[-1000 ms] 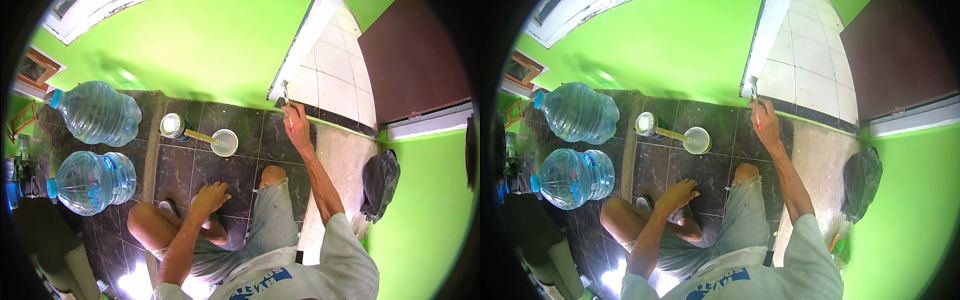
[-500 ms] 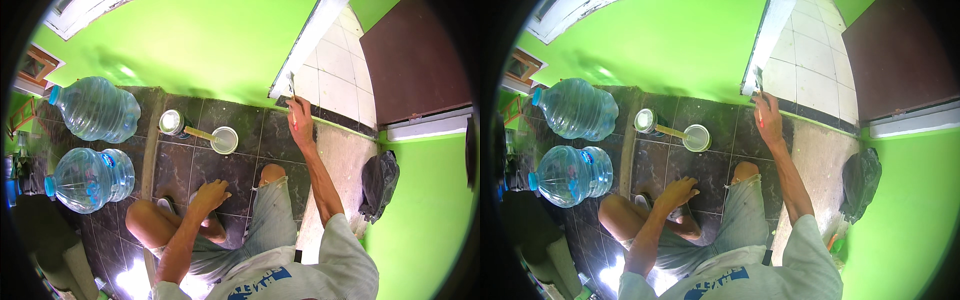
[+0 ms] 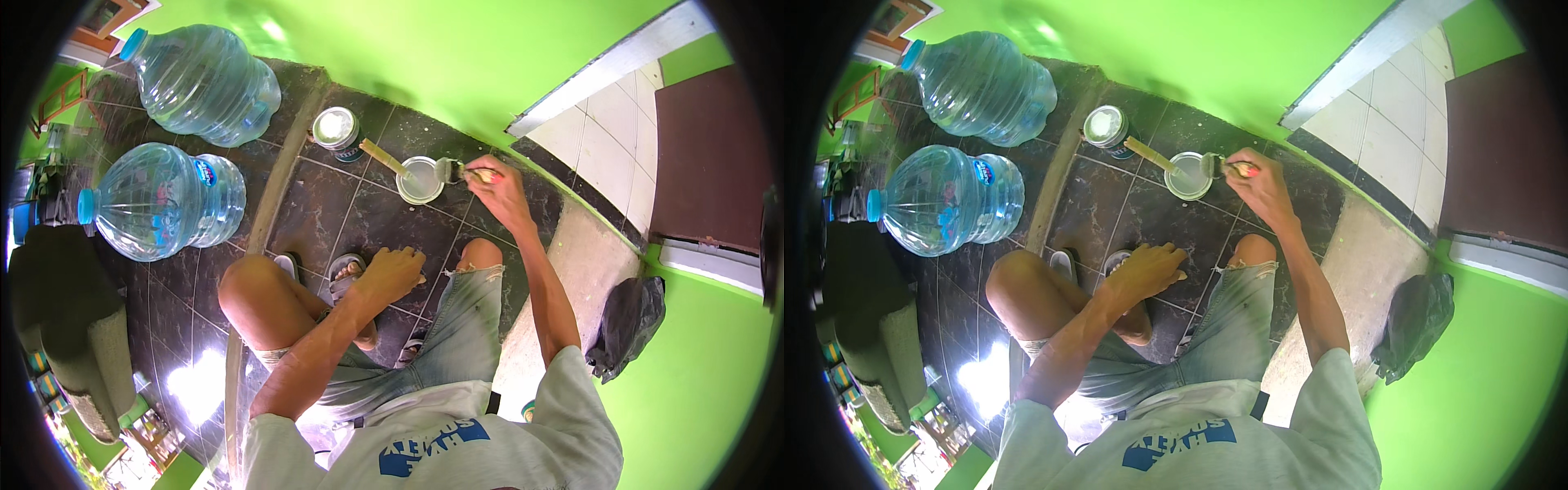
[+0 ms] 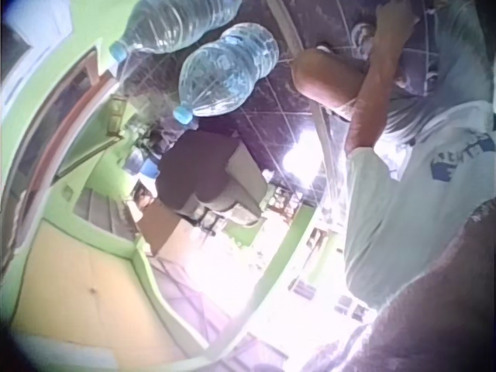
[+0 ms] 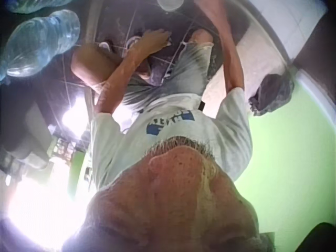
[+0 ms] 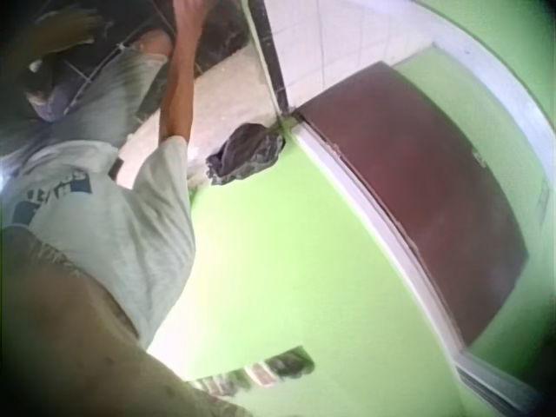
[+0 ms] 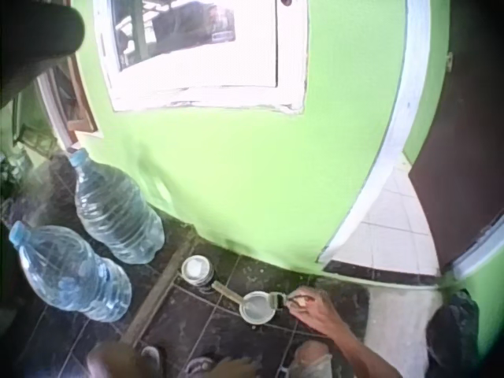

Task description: The person sits on the floor and paints the white door frame with a brush, repeatedly dipping the brush into a paint can. The person works along the vertical and horizontal edges of the frame, applying white paint over the existing surface.

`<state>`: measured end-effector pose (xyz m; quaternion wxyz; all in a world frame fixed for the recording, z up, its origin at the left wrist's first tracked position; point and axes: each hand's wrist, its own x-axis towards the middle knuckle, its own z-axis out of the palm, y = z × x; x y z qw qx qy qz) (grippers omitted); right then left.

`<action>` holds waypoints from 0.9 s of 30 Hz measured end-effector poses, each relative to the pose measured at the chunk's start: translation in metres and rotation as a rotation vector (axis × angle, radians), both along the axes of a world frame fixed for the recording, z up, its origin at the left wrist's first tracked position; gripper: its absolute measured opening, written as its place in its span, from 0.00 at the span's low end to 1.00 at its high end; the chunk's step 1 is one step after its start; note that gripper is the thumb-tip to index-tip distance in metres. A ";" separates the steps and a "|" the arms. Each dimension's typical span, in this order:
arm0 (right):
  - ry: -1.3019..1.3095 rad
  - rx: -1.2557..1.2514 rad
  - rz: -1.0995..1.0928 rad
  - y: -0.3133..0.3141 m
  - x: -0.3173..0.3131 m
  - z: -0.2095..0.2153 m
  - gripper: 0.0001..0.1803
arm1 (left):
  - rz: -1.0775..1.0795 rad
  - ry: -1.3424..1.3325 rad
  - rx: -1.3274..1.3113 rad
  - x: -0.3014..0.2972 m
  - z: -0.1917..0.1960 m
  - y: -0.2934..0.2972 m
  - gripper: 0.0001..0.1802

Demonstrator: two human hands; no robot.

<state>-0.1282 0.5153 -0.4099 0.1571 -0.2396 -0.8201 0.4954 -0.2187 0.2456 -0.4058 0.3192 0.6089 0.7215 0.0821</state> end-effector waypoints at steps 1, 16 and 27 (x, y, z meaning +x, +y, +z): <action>-0.067 0.050 0.036 -0.001 -0.012 -0.002 0.09 | 0.006 0.010 0.042 0.002 0.000 0.000 0.18; -0.308 0.345 0.214 -0.012 -0.067 -0.094 0.08 | 0.075 -0.055 0.093 0.012 0.018 0.002 0.18; -0.266 0.176 0.073 -0.018 -0.060 -0.037 0.09 | 0.035 -0.027 0.076 0.008 0.018 0.002 0.17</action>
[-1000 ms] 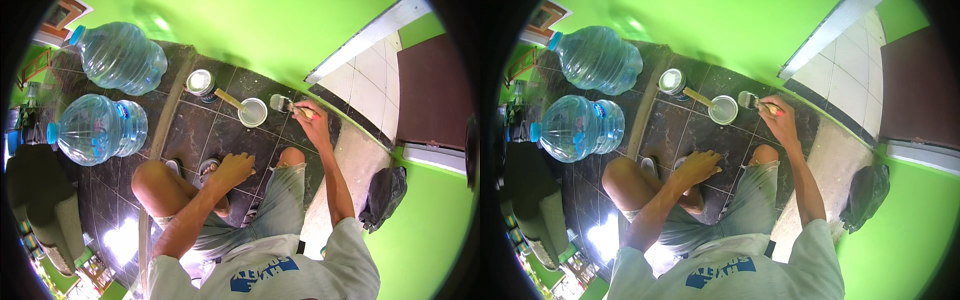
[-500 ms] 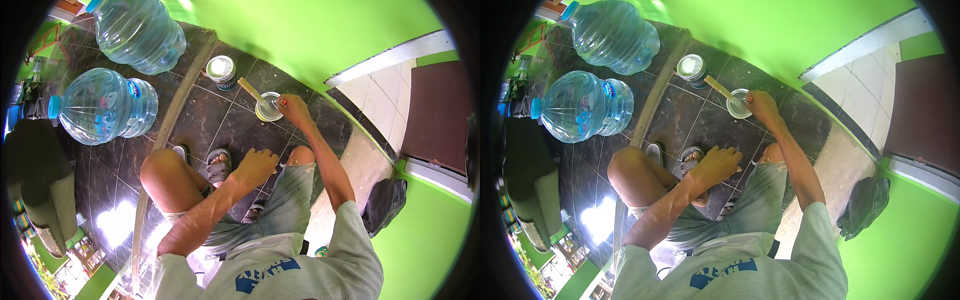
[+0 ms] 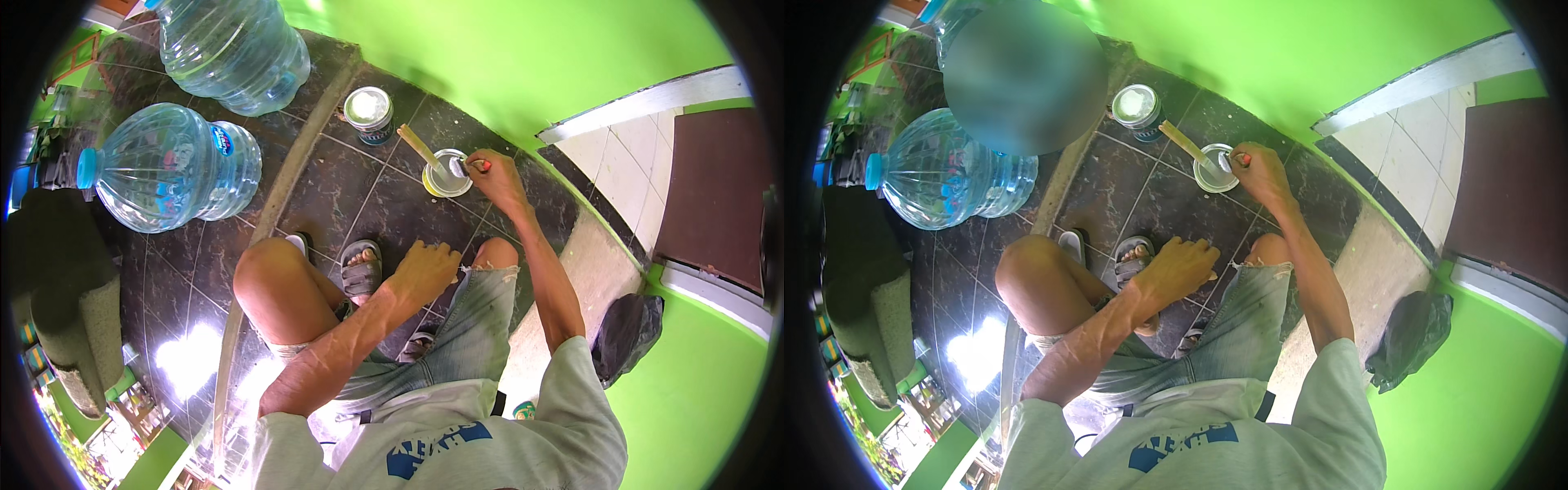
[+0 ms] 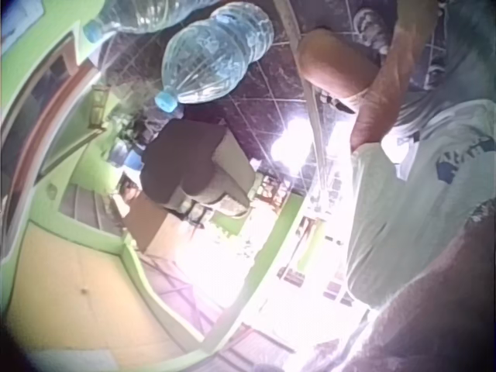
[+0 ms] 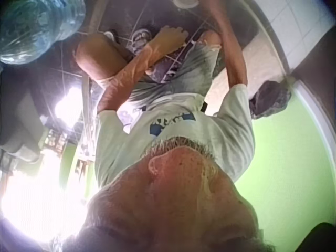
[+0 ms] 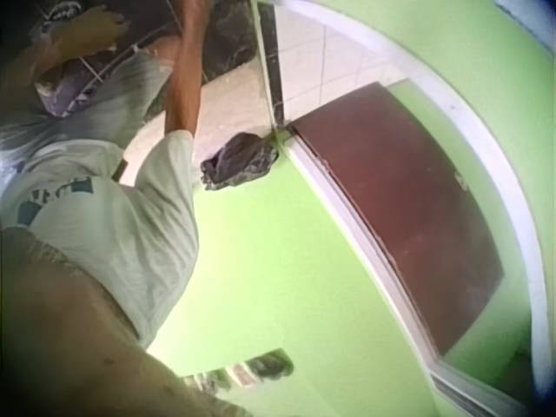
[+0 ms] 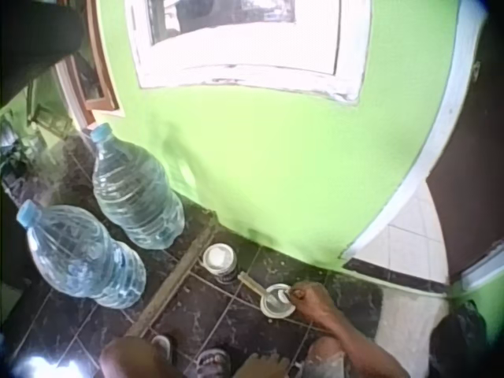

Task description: The person sits on the floor and paints the white door frame with a brush, repeatedly dipping the brush into a paint can. The person works along the vertical and horizontal edges of the frame, applying white paint over the existing surface.

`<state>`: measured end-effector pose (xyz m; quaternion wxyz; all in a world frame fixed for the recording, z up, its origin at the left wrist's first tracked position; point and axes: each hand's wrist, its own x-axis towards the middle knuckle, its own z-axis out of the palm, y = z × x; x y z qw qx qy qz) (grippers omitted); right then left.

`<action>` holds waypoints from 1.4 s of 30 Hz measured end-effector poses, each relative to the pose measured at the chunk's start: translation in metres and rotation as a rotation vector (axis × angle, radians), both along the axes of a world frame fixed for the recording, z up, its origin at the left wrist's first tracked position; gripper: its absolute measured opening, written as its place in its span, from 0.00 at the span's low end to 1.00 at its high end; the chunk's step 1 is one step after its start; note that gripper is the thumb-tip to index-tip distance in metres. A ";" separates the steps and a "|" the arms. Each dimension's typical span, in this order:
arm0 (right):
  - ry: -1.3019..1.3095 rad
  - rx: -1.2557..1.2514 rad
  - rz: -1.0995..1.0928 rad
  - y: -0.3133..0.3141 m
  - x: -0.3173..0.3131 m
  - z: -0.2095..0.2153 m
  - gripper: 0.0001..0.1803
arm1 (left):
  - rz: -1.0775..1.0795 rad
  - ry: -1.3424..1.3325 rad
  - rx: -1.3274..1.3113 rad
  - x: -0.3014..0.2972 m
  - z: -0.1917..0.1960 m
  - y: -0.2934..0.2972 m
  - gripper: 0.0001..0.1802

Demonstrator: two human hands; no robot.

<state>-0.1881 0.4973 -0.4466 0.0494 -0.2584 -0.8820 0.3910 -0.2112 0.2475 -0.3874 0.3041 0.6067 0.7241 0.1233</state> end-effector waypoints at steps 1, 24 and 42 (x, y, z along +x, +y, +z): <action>-0.009 -0.028 -0.034 0.001 0.003 0.001 0.10 | -0.001 0.005 0.002 0.000 0.000 0.001 0.18; 0.167 -0.296 -0.212 -0.001 0.048 -0.014 0.11 | 0.200 -0.017 -0.208 -0.013 -0.004 0.009 0.21; 0.402 -0.977 -0.618 -0.016 0.086 -0.066 0.10 | 1.035 -0.440 0.335 -0.138 -0.130 0.075 0.15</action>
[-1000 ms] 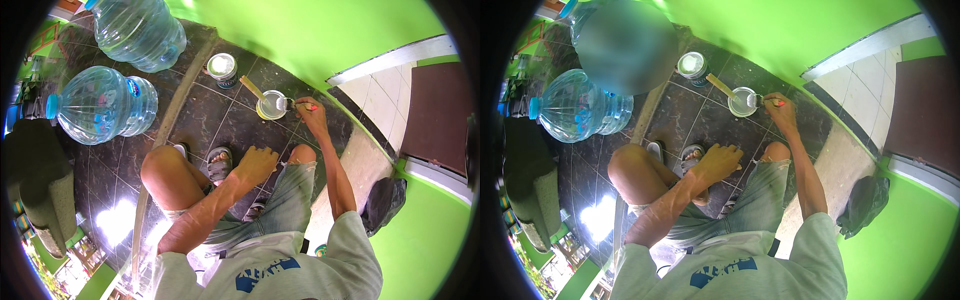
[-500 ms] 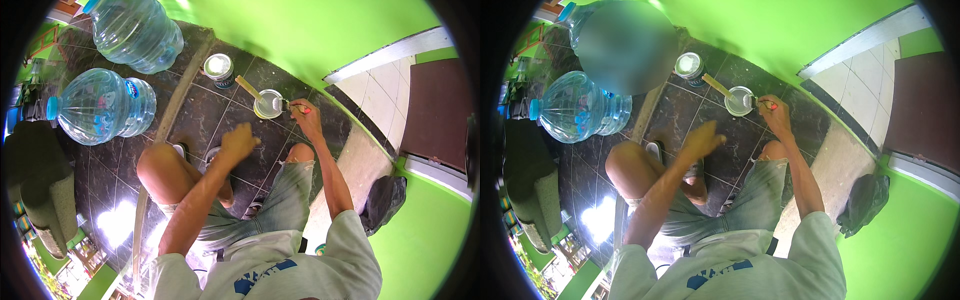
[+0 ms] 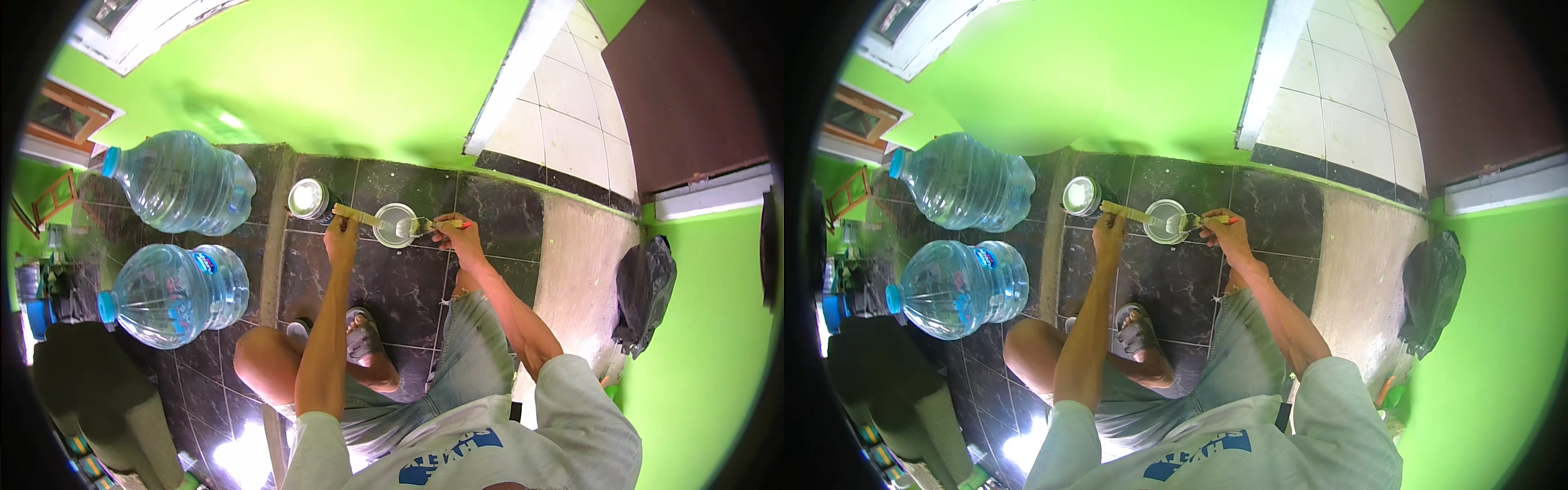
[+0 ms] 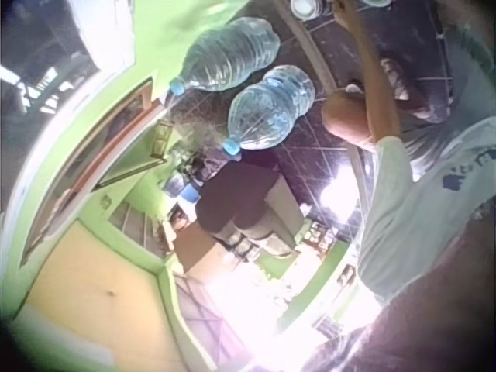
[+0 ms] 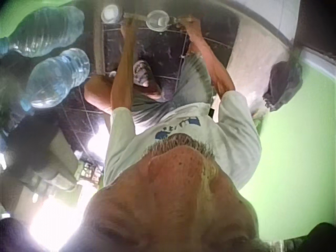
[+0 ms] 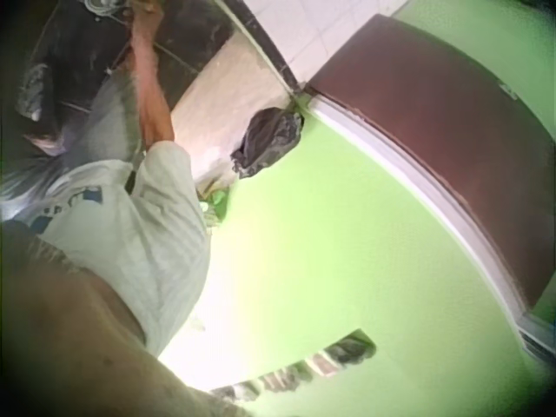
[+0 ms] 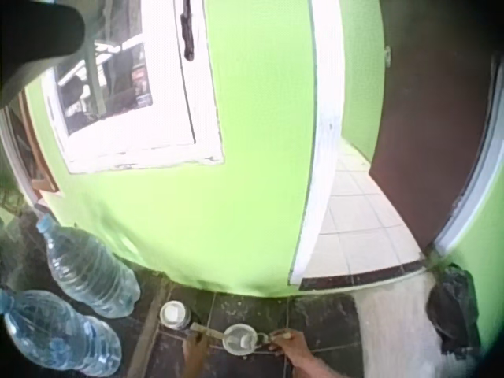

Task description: The person sits on the floor and paints the white door frame with a brush, repeatedly dipping the brush into a paint can. The person works along the vertical and horizontal edges of the frame, applying white paint over the existing surface.

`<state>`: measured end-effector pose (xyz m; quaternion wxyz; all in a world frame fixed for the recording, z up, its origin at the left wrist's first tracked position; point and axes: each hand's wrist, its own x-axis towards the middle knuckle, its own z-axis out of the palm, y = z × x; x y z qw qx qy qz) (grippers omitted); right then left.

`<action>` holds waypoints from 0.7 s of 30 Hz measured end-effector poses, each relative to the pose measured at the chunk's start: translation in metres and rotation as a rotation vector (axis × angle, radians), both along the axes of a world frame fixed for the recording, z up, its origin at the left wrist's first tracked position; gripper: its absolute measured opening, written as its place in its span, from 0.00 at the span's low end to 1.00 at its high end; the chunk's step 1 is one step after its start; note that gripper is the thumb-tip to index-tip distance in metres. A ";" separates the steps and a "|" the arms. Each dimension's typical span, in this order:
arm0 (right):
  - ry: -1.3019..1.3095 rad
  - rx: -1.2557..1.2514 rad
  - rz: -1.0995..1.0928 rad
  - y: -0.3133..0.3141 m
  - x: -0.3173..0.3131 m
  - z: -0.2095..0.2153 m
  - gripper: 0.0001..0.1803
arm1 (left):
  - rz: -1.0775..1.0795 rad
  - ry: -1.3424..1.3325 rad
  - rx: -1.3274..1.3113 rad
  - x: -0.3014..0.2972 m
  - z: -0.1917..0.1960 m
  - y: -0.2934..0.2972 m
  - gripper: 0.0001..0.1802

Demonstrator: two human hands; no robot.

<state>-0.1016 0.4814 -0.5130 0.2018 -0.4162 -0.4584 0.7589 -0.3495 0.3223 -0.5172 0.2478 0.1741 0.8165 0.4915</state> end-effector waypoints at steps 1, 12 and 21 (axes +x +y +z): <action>0.017 -0.052 -0.023 -0.002 0.002 -0.002 0.10 | -0.005 0.028 0.046 0.006 0.006 -0.001 0.14; 0.123 -0.215 -0.198 -0.020 0.008 -0.025 0.10 | -0.013 0.396 0.142 0.035 0.031 -0.004 0.10; 0.187 -0.287 -0.271 -0.026 0.009 -0.027 0.10 | -0.074 0.270 0.076 0.039 0.022 0.000 0.14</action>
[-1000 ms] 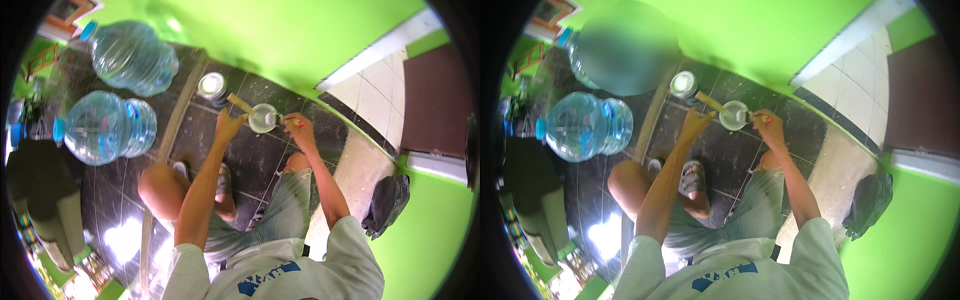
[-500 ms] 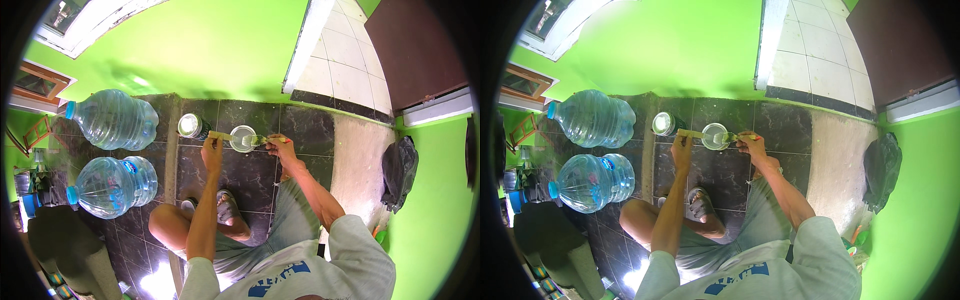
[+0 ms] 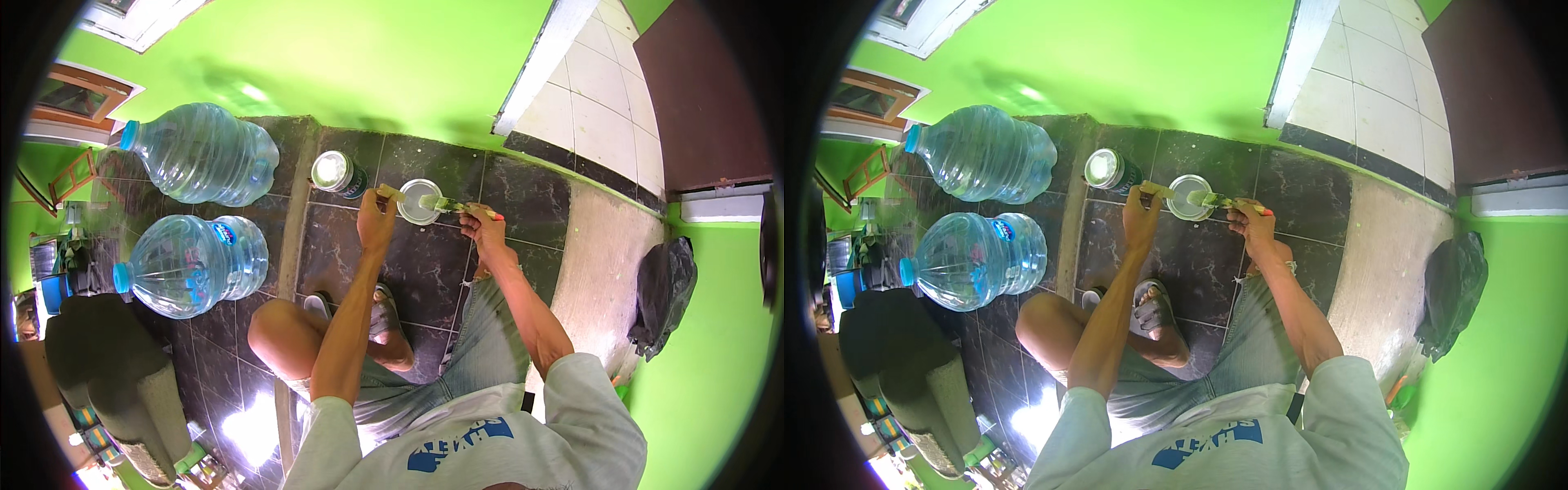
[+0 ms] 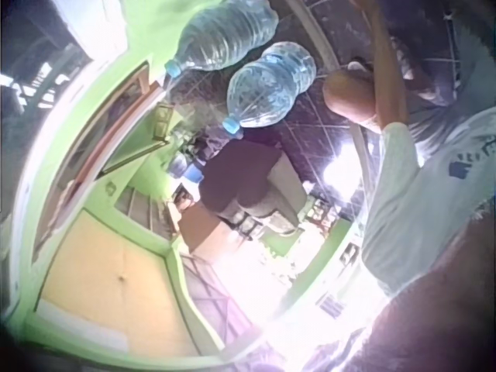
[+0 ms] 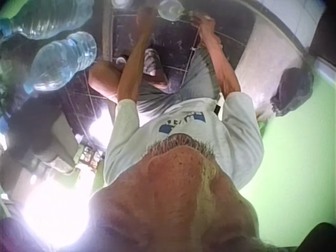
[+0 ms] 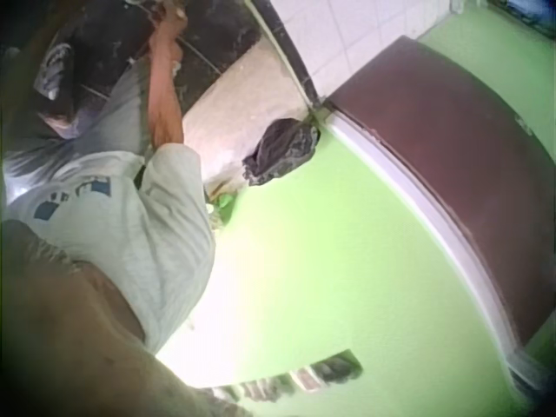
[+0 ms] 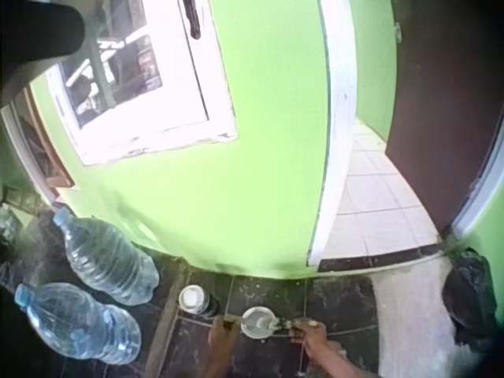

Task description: The person sits on the floor and paints the white door frame with a brush, repeatedly dipping the brush into a paint can. The person works along the vertical and horizontal edges of the frame, applying white paint over the existing surface.

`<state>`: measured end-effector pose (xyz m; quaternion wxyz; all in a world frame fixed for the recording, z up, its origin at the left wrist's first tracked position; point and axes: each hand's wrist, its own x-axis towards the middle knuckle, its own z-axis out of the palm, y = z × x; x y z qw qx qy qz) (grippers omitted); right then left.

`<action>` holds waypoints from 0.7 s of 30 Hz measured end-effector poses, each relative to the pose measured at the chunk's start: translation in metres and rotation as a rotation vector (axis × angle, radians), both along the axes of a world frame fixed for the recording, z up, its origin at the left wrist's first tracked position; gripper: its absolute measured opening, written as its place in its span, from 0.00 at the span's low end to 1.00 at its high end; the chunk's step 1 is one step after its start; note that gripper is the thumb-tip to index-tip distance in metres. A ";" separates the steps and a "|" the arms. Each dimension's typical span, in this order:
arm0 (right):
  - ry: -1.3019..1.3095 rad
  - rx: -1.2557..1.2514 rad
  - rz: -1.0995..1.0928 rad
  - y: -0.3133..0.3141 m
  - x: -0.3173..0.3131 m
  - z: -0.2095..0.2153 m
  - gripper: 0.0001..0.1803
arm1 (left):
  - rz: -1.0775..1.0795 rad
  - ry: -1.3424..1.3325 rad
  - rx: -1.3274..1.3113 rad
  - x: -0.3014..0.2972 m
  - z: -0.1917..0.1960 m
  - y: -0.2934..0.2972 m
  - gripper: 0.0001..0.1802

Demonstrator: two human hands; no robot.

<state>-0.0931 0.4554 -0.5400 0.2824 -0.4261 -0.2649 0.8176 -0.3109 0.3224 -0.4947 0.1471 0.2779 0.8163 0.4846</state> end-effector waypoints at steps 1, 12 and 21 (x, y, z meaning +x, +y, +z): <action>0.022 -0.019 -0.006 0.002 0.003 -0.003 0.10 | 0.005 -0.010 -0.020 0.000 0.002 0.002 0.15; 0.178 -0.269 -0.014 0.006 0.008 -0.036 0.08 | -0.577 0.111 -1.046 -0.024 0.052 -0.021 0.27; 0.095 0.135 0.112 -0.012 0.012 0.003 0.17 | -0.776 0.314 -0.542 0.037 0.146 -0.067 0.19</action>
